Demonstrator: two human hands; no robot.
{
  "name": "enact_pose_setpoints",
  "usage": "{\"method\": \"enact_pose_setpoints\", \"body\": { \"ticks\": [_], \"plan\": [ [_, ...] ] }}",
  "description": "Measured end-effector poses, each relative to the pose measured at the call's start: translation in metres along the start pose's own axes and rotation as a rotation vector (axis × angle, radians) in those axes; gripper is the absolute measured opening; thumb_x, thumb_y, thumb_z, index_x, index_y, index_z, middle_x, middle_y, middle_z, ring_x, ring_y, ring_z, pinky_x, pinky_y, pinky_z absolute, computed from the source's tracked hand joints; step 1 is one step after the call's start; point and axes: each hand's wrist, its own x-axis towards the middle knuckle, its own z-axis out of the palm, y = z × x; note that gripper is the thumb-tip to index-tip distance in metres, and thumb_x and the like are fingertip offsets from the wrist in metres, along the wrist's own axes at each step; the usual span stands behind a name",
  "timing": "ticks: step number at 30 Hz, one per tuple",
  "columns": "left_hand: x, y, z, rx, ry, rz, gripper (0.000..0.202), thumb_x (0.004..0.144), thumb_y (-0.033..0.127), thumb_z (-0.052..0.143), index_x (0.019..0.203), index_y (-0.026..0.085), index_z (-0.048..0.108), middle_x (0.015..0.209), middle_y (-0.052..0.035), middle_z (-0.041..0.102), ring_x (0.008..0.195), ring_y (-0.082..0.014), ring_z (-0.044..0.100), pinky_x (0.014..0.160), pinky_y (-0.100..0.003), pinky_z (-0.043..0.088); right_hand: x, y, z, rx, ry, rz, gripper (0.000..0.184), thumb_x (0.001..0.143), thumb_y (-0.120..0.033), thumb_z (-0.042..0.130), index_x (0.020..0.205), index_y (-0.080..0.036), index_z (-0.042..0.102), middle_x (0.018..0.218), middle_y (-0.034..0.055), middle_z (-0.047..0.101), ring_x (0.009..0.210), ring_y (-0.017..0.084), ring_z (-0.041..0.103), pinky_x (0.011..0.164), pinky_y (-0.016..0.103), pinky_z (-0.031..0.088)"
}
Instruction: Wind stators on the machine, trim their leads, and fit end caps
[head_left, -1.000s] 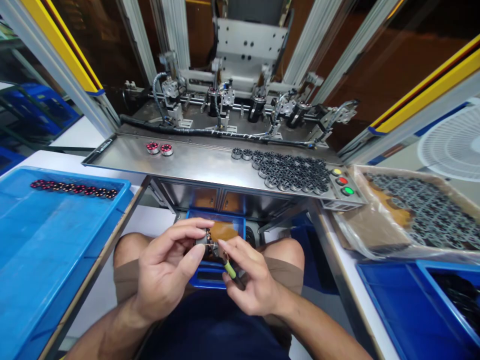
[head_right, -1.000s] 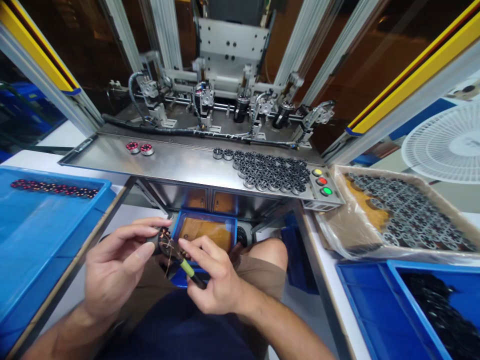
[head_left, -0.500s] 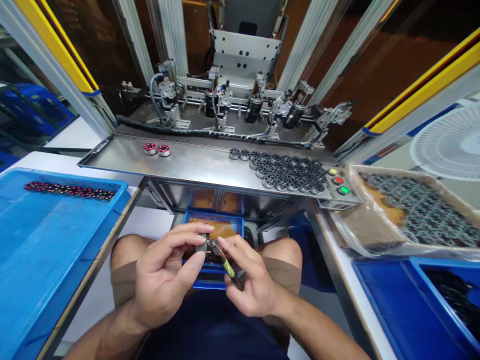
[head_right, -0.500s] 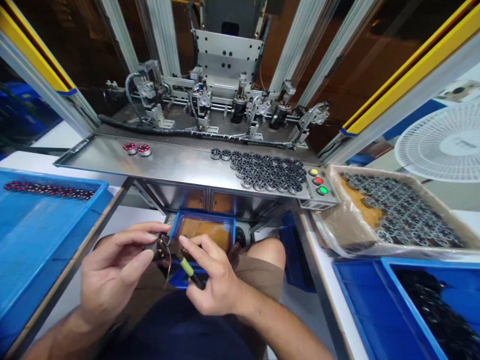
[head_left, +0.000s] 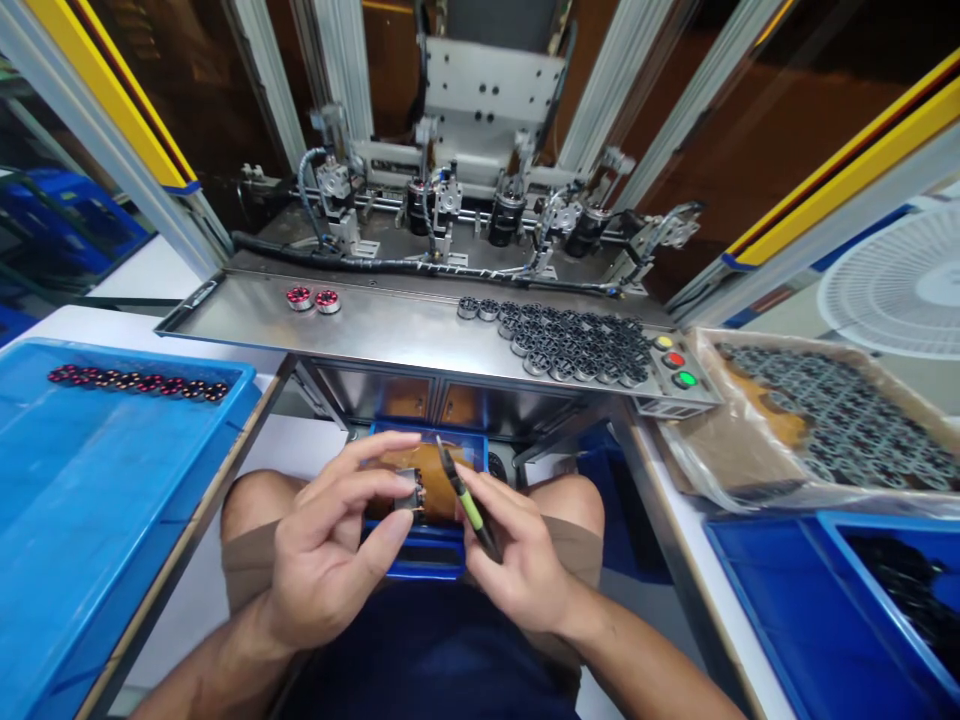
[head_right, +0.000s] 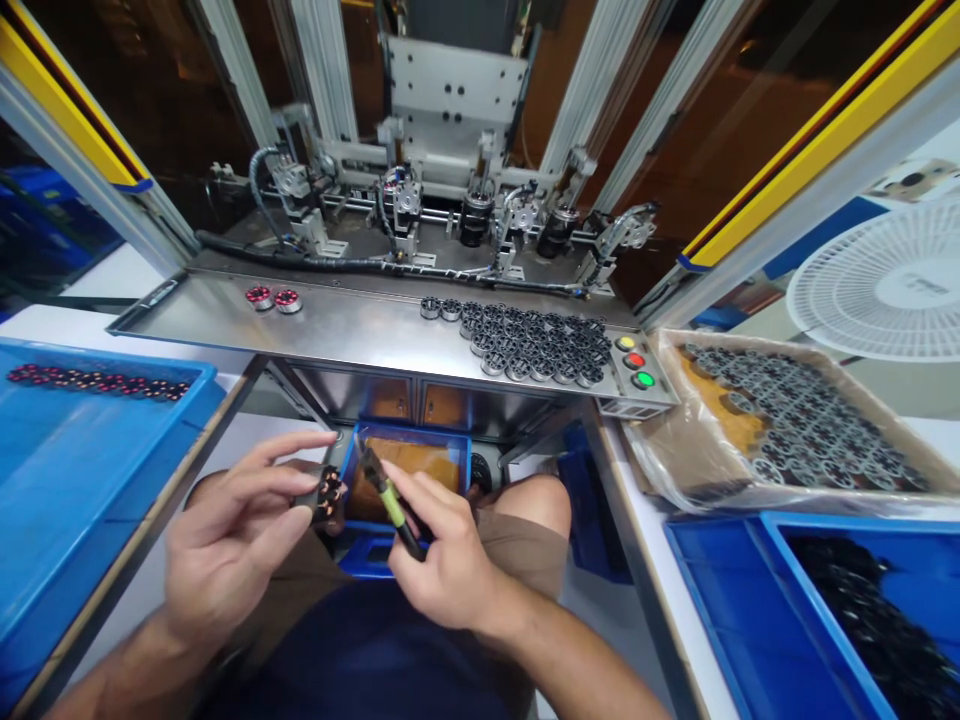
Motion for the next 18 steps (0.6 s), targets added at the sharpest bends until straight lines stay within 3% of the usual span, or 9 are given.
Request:
{"method": "enact_pose_setpoints", "body": {
  "ticks": [4,8,11,18],
  "plan": [
    [0.002,-0.008,-0.009,0.104,-0.05,0.181,0.055,0.073,-0.006,0.066,0.12,0.022,0.06,0.144,-0.015,0.046,0.108,-0.0272,0.065,0.085,-0.043,0.06,-0.004,-0.004,-0.014,0.01,-0.044,0.103,0.075,0.074,-0.002,0.053,0.145,-0.023,0.041,0.108,0.0089,0.064,0.095,0.02,0.062,0.093,0.039,0.051],
    [0.001,-0.017,-0.012,0.201,-0.015,0.225,0.075,0.068,-0.006,0.072,0.134,0.024,0.051,0.14,-0.0147,0.05,0.109,-0.0278,0.066,0.083,-0.042,0.062,-0.012,-0.017,-0.028,0.142,-0.122,0.157,0.076,0.076,0.0,0.051,0.147,-0.027,0.038,0.104,0.0069,0.064,0.087,0.017,0.063,0.083,0.033,0.055],
    [0.002,-0.017,-0.012,0.355,-0.014,0.333,0.063,0.068,-0.003,0.074,0.126,0.016,0.059,0.132,-0.0129,0.058,0.112,-0.025,0.065,0.093,-0.039,0.059,-0.016,-0.031,-0.036,0.261,-0.182,0.183,0.078,0.076,0.002,0.048,0.146,-0.031,0.037,0.1,0.0048,0.063,0.082,0.015,0.064,0.075,0.029,0.056],
    [0.005,-0.003,-0.012,0.72,-0.068,0.447,0.038,0.073,0.007,0.076,0.109,0.012,0.064,0.12,-0.0093,0.064,0.106,-0.0152,0.065,0.095,-0.022,0.054,-0.014,-0.05,-0.04,0.321,-0.274,0.135,0.086,0.07,0.004,0.048,0.146,-0.033,0.035,0.104,0.005,0.062,0.093,0.017,0.063,0.086,0.035,0.055]
  ]
}}
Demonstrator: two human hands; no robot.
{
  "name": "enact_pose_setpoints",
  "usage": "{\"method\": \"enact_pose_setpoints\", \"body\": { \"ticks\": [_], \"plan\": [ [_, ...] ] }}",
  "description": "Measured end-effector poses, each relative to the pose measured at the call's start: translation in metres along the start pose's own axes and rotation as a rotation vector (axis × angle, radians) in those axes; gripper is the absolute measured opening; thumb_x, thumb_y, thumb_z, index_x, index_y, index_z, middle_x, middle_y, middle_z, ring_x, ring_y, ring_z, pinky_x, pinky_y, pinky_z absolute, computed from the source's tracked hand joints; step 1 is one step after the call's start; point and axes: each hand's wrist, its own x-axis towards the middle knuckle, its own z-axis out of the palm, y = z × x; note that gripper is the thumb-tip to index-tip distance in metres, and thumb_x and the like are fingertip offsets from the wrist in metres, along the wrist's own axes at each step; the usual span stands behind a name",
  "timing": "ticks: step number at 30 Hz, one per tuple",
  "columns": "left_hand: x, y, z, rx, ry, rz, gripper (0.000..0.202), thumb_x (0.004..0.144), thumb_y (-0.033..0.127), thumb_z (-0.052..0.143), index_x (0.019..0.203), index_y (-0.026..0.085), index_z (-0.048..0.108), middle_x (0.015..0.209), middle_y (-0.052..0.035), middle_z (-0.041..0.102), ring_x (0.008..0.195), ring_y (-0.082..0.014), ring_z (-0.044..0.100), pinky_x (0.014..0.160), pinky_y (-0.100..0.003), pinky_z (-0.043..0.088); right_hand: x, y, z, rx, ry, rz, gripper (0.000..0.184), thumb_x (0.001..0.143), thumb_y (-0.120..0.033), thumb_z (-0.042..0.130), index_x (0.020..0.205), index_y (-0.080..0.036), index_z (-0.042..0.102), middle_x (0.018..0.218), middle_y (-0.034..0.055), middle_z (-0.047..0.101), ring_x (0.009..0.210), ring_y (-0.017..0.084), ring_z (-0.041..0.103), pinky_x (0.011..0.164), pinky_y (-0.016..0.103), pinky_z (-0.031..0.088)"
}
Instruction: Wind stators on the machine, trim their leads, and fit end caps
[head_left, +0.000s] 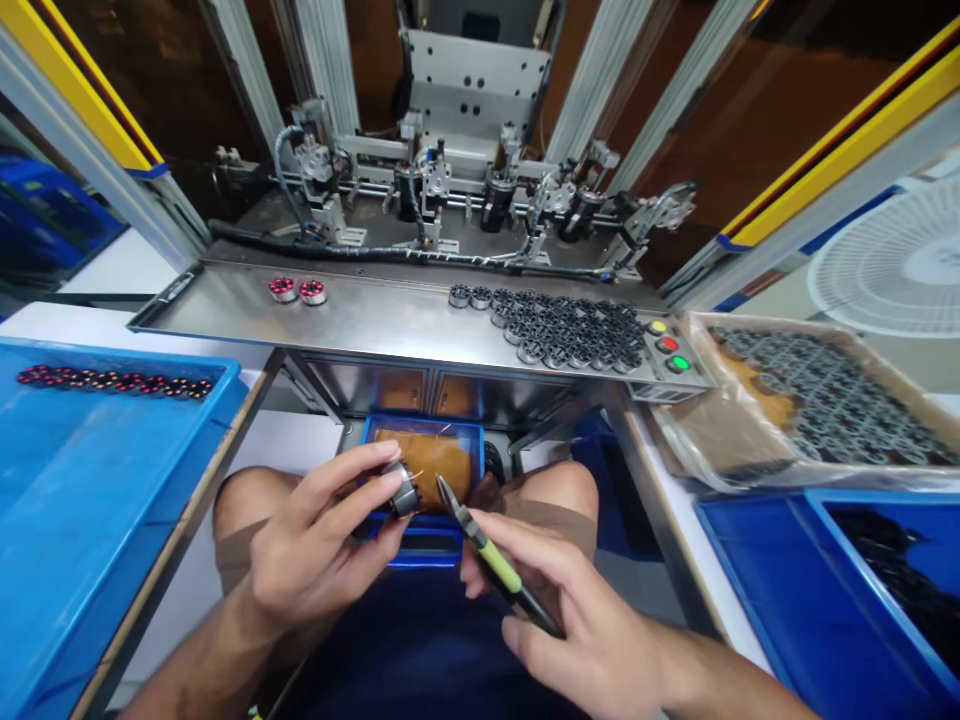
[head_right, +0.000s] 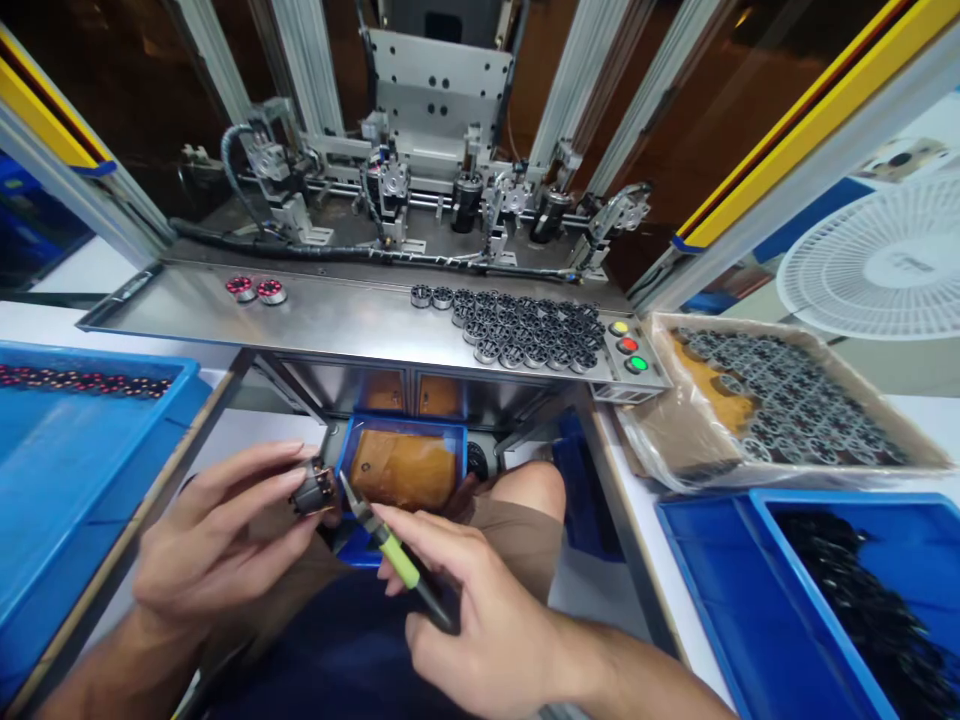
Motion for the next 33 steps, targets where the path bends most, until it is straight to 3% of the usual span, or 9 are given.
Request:
{"method": "enact_pose_setpoints", "body": {
  "ticks": [5,9,13,26,33],
  "plan": [
    [-0.001,0.002,-0.008,0.016,-0.09,0.007,0.028,0.082,0.011,0.068,0.109,0.013,0.063,0.117,-0.0098,0.063,0.106,-0.0147,0.065,0.095,-0.024,0.054,0.002,-0.003,0.001,0.025,-0.068,-0.013,0.085,0.069,0.002,0.049,0.147,-0.029,0.034,0.105,0.0075,0.063,0.094,0.019,0.064,0.086,0.037,0.054],
    [-0.001,0.0,-0.008,-0.142,-0.037,0.051,0.061,0.073,-0.004,0.07,0.129,0.011,0.053,0.122,-0.0116,0.063,0.117,-0.018,0.061,0.101,-0.03,0.053,0.003,-0.002,0.002,0.035,-0.084,-0.023,0.084,0.069,0.002,0.05,0.148,-0.025,0.034,0.105,0.0084,0.063,0.094,0.019,0.064,0.087,0.037,0.054],
    [-0.002,-0.002,-0.005,-0.268,-0.004,0.011,0.084,0.067,-0.011,0.07,0.142,0.017,0.043,0.125,-0.0099,0.066,0.115,-0.0193,0.064,0.098,-0.035,0.056,0.004,0.0,0.002,0.042,-0.082,-0.025,0.083,0.07,0.0,0.051,0.147,-0.024,0.034,0.103,0.0073,0.064,0.092,0.018,0.064,0.085,0.036,0.055],
    [-0.006,-0.001,-0.004,-0.313,0.027,-0.028,0.087,0.064,-0.012,0.072,0.141,0.017,0.045,0.122,-0.009,0.069,0.113,-0.0202,0.065,0.097,-0.034,0.057,0.012,-0.008,0.007,0.122,-0.1,0.065,0.073,0.072,-0.001,0.048,0.142,-0.022,0.044,0.09,0.0033,0.06,0.076,0.013,0.059,0.071,0.028,0.054],
    [-0.011,-0.002,-0.005,-0.313,0.044,-0.044,0.088,0.061,-0.013,0.073,0.139,0.018,0.047,0.122,-0.0083,0.069,0.113,-0.0207,0.066,0.098,-0.035,0.057,0.012,-0.008,0.008,0.209,-0.127,0.132,0.053,0.075,-0.005,0.049,0.127,-0.017,0.054,0.085,0.0027,0.056,0.073,0.012,0.055,0.069,0.028,0.05]
  ]
}}
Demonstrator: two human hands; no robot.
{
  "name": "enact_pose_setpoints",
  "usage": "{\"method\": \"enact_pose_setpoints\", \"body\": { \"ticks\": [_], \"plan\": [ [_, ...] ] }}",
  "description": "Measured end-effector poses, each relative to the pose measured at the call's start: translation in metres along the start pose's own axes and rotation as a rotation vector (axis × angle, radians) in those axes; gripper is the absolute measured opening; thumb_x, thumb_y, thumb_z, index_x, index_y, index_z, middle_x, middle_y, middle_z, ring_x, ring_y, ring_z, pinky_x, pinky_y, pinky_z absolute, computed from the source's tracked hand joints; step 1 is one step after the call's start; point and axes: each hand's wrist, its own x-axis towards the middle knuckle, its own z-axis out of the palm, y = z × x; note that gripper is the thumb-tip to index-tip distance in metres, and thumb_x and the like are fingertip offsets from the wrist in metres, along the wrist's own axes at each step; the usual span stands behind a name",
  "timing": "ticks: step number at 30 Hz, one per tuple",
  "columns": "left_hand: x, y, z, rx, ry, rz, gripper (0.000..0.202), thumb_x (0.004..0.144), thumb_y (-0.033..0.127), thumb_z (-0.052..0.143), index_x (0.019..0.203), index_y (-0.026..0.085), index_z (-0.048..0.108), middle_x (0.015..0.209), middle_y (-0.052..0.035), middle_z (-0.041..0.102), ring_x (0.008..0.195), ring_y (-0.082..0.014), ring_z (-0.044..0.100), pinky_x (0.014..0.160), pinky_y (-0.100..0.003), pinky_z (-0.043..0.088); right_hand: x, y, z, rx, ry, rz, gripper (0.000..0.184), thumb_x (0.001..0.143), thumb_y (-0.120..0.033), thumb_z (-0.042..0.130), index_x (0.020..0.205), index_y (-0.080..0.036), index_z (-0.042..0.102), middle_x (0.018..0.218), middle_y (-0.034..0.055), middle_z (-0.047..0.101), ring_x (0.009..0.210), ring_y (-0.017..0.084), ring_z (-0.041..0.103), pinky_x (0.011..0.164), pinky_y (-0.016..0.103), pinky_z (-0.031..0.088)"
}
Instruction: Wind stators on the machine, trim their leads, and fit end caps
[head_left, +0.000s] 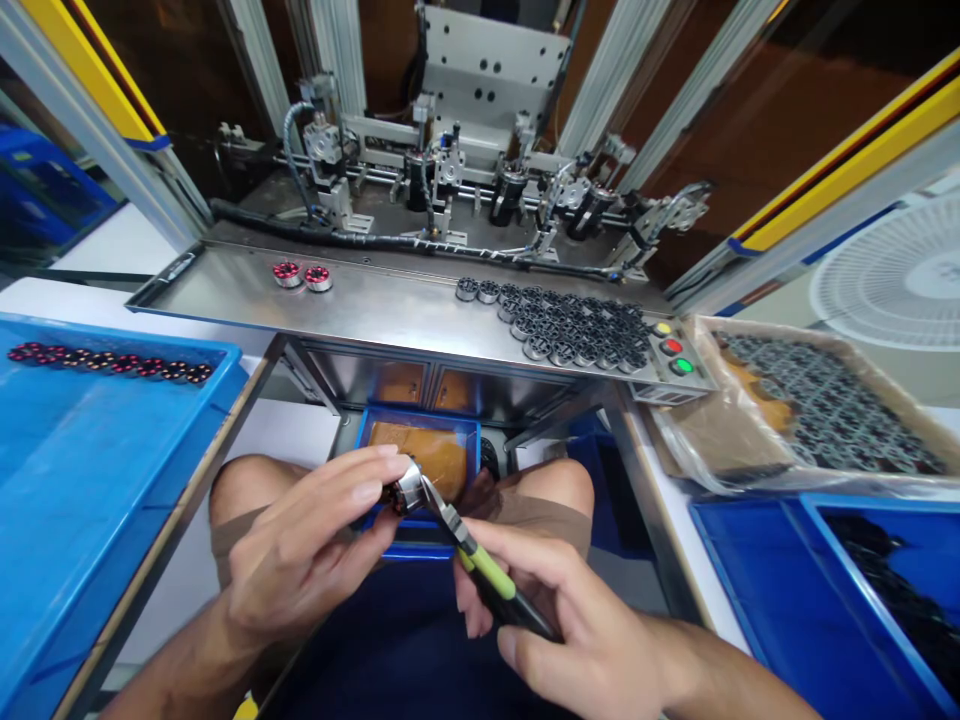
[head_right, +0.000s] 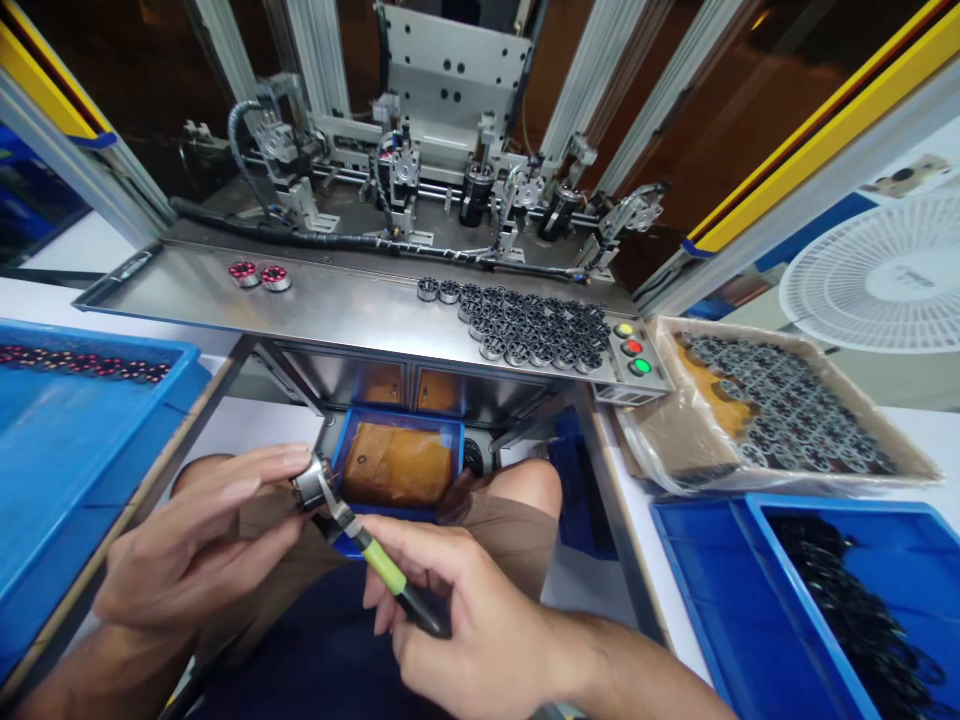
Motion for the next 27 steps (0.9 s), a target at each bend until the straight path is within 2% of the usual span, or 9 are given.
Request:
{"method": "enact_pose_setpoints", "body": {
  "ticks": [5,9,11,13,15,18,21,24,27],
  "plan": [
    [0.006,0.003,0.0,0.023,0.009,0.021,0.085,0.063,-0.01,0.074,0.138,0.018,0.047,0.116,-0.0085,0.072,0.109,-0.0195,0.068,0.093,-0.035,0.06,-0.003,0.004,0.001,0.027,0.001,0.093,0.04,0.079,-0.005,0.052,0.116,-0.017,0.06,0.074,-0.0015,0.05,0.061,0.008,0.046,0.056,0.021,0.041],
    [0.013,0.003,0.003,0.051,0.04,0.034,0.081,0.066,-0.007,0.075,0.137,0.02,0.048,0.113,-0.0081,0.074,0.101,-0.0186,0.071,0.089,-0.035,0.062,-0.005,0.007,-0.001,0.136,0.146,0.05,0.053,0.087,-0.016,0.054,0.138,-0.024,0.043,0.096,0.0049,0.057,0.076,0.013,0.058,0.071,0.029,0.05],
    [0.009,0.003,0.004,0.077,0.063,0.028,0.079,0.066,-0.006,0.075,0.137,0.02,0.05,0.112,-0.0087,0.074,0.099,-0.0191,0.072,0.089,-0.035,0.062,-0.002,0.007,-0.003,0.099,0.173,0.052,0.052,0.088,-0.022,0.057,0.139,-0.024,0.044,0.096,0.0052,0.058,0.077,0.013,0.058,0.072,0.03,0.051],
    [-0.003,0.004,0.0,0.097,0.096,-0.066,0.074,0.067,-0.003,0.076,0.134,0.02,0.054,0.112,-0.0092,0.074,0.1,-0.0204,0.072,0.09,-0.036,0.061,0.001,0.008,-0.005,0.02,0.171,0.09,0.044,0.09,-0.026,0.057,0.133,-0.021,0.052,0.084,0.0026,0.057,0.069,0.012,0.054,0.065,0.027,0.05],
    [-0.024,0.005,-0.01,0.047,0.122,-0.312,0.062,0.071,0.004,0.076,0.128,0.021,0.06,0.113,-0.0094,0.074,0.101,-0.022,0.072,0.093,-0.036,0.06,0.004,0.011,-0.006,-0.094,0.211,0.105,0.04,0.09,-0.029,0.056,0.13,-0.02,0.057,0.079,0.003,0.059,0.066,0.013,0.055,0.062,0.026,0.051],
    [-0.059,0.005,-0.04,-0.201,0.172,-0.776,0.038,0.081,0.018,0.071,0.118,0.024,0.066,0.115,-0.0106,0.074,0.106,-0.0247,0.071,0.092,-0.034,0.059,0.006,0.02,-0.015,-0.334,0.307,0.04,0.045,0.087,-0.029,0.061,0.131,-0.023,0.059,0.087,0.0083,0.068,0.079,0.021,0.065,0.073,0.032,0.057],
    [-0.082,0.001,-0.088,-0.306,0.331,-1.053,0.03,0.082,0.029,0.07,0.111,0.021,0.07,0.112,-0.0144,0.074,0.101,-0.0277,0.072,0.083,-0.032,0.062,0.023,0.026,-0.042,-0.637,0.321,-0.053,0.049,0.083,-0.03,0.066,0.132,-0.027,0.06,0.1,0.0107,0.072,0.094,0.028,0.069,0.082,0.039,0.059],
    [-0.088,-0.018,-0.139,-0.126,0.425,-1.142,0.044,0.076,0.033,0.075,0.117,0.018,0.065,0.113,-0.0175,0.073,0.098,-0.0287,0.073,0.077,-0.033,0.062,0.074,0.021,-0.077,-0.861,0.332,-0.143,0.055,0.083,-0.034,0.061,0.137,-0.027,0.054,0.114,0.0107,0.07,0.1,0.031,0.068,0.089,0.045,0.056],
    [-0.086,-0.061,-0.173,0.092,0.303,-1.049,0.061,0.077,0.034,0.073,0.13,0.015,0.05,0.114,-0.0163,0.069,0.093,-0.0243,0.074,0.079,-0.037,0.061,0.155,0.017,-0.103,-1.035,0.408,-0.193,0.059,0.079,-0.035,0.057,0.137,-0.022,0.054,0.124,0.0127,0.065,0.11,0.034,0.064,0.098,0.05,0.049]
  ]
}}
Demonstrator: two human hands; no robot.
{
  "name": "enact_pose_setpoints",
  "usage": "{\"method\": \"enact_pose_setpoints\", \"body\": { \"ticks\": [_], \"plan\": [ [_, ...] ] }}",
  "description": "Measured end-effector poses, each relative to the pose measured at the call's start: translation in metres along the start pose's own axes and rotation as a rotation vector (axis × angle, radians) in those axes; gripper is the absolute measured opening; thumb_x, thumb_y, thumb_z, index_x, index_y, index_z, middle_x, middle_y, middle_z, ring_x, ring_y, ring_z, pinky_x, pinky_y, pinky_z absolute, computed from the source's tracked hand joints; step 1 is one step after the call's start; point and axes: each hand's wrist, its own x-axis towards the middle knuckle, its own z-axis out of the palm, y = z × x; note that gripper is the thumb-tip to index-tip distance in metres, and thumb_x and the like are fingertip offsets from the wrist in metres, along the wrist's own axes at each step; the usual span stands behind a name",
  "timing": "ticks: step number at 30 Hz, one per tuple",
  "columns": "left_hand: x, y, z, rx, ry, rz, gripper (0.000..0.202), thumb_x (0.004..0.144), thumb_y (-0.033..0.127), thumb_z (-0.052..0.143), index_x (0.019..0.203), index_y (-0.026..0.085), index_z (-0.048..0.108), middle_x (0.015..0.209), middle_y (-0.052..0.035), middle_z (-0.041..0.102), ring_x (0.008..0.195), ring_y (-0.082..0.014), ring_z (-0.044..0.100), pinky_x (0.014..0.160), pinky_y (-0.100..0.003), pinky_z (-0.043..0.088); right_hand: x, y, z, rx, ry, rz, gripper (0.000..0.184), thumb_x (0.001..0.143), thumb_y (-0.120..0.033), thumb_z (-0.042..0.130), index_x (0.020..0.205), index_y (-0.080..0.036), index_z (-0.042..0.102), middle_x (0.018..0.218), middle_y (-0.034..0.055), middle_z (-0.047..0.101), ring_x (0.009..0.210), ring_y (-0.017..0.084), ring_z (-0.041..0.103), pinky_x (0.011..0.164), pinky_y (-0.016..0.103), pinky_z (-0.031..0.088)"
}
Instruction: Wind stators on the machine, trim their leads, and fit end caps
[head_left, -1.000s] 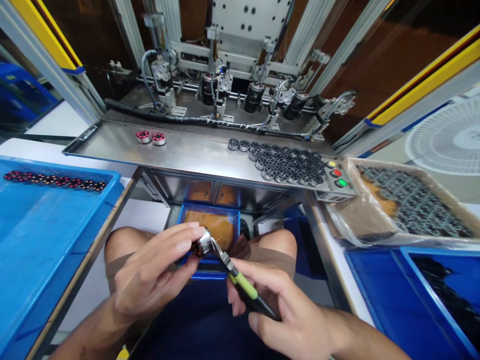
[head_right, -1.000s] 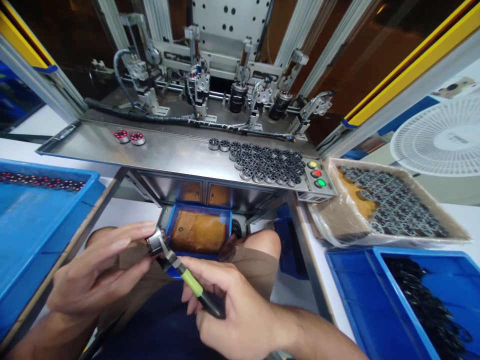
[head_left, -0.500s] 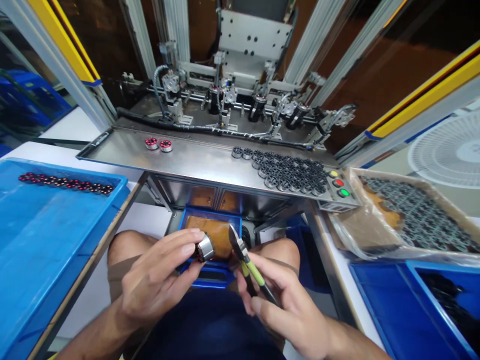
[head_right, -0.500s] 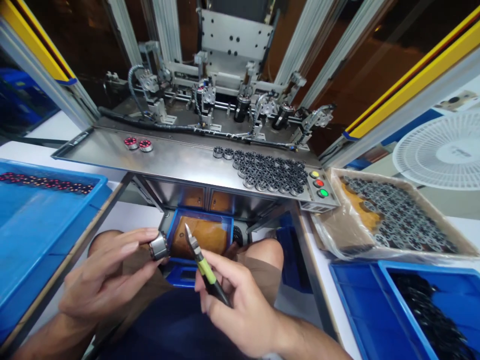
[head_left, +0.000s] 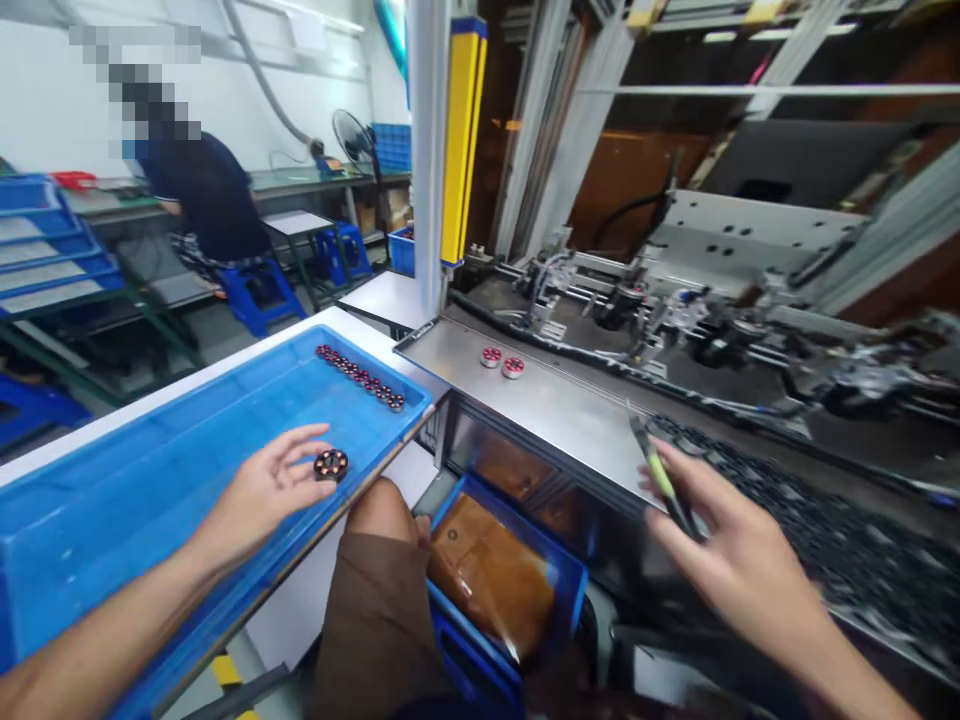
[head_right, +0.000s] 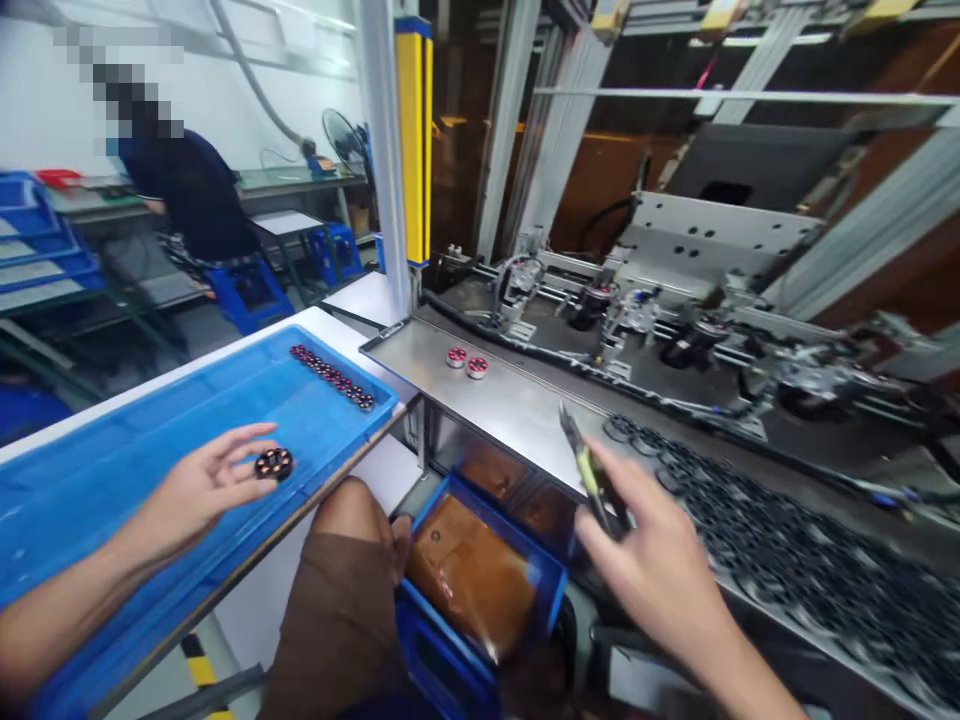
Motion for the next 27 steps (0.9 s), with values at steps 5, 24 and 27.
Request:
{"method": "enact_pose_setpoints", "body": {
  "ticks": [5,24,27],
  "plan": [
    [0.085,-0.046,0.02,0.208,-0.059,0.174,0.053,0.071,0.026,0.073,0.12,0.017,0.056,0.1,-0.0073,0.069,0.098,-0.0242,0.068,0.095,-0.05,0.052,0.098,0.021,0.06,-0.201,0.022,0.017,0.061,0.076,-0.042,0.052,0.127,-0.01,0.06,0.119,0.0188,0.066,0.109,0.035,0.062,0.097,0.05,0.048],
    [0.16,-0.113,0.086,0.48,-0.066,0.47,0.039,0.09,0.035,0.06,0.124,0.017,0.055,0.124,-0.0105,0.058,0.117,-0.0273,0.055,0.098,-0.052,0.045,0.109,0.038,0.085,-0.413,-0.022,-0.075,0.054,0.088,-0.059,0.046,0.112,-0.015,0.065,0.118,0.0139,0.064,0.109,0.031,0.062,0.098,0.046,0.048],
    [0.16,-0.119,0.089,0.47,-0.029,0.478,0.039,0.091,0.035,0.059,0.125,0.017,0.055,0.124,-0.0105,0.059,0.116,-0.0268,0.056,0.097,-0.051,0.047,0.109,0.038,0.085,-0.408,-0.01,-0.084,0.054,0.087,-0.06,0.046,0.111,-0.016,0.066,0.118,0.0134,0.065,0.108,0.03,0.063,0.098,0.045,0.048]
  ]
}}
